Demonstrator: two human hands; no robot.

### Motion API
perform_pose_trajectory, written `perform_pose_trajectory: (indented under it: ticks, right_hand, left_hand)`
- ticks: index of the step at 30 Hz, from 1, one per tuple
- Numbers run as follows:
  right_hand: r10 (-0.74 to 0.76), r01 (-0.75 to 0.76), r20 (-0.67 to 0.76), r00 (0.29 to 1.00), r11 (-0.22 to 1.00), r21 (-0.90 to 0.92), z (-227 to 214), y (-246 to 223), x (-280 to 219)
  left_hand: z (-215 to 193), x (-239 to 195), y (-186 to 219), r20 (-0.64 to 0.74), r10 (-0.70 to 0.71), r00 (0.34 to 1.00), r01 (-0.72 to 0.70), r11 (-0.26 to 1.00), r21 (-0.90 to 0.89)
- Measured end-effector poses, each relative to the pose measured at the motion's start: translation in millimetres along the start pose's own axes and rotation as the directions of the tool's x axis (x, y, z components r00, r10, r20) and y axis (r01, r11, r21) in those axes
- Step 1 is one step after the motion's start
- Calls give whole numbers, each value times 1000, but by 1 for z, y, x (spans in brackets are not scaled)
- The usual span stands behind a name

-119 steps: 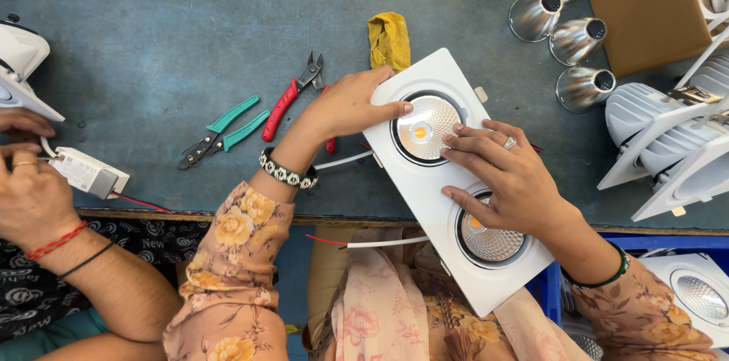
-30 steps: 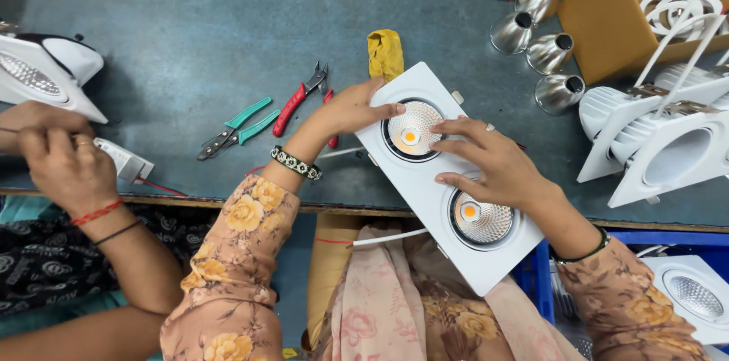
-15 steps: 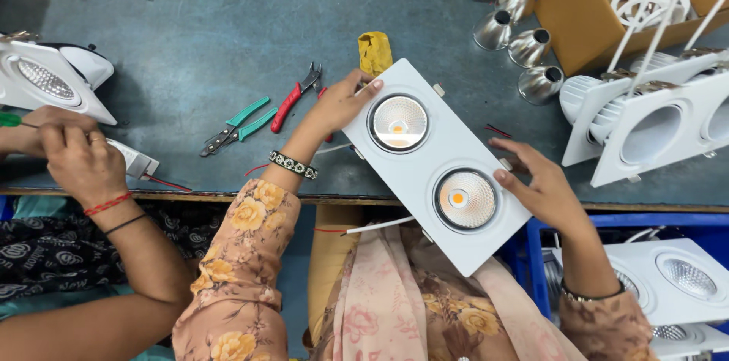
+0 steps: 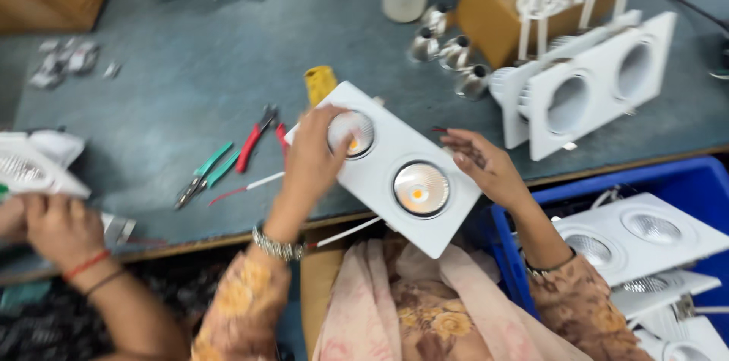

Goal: The person wipes the inside of a dual recessed light fixture with a yellow cloth, then places two metal reflector cups into the openings. She presses them into place, picks up a roll of white tape, and places the completed fixture into a blue bin. She repeats the process with a second fixture.

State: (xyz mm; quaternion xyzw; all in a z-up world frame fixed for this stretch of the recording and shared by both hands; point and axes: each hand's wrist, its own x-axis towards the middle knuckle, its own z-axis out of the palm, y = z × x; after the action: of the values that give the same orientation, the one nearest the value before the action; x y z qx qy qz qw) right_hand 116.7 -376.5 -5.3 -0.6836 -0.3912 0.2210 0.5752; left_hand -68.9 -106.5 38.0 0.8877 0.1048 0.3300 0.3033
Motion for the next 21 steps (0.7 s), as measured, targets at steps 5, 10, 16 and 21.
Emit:
perform_pose_trajectory:
  ticks: [5,10,16,21]
  right_hand:
    - [-234,139,-239,942,924,-355,-71,-33,30]
    - [-458,116,-240,856,623,-774,-181,-17,131]
    - [-67,24,40,997,-230,-973,-270,66,271]
    - [201,-17,-87,976,-327,-945,-266,111,322]
  left_hand:
    - [30,-30,60,90,145,985,-150,987,50]
    - [41,-32,63,65,90,994,-100,980,170]
    - [48,-36,56,66,66,996,-79,974,213]
    - [55,-44,42,110,24,994,-49,971,234]
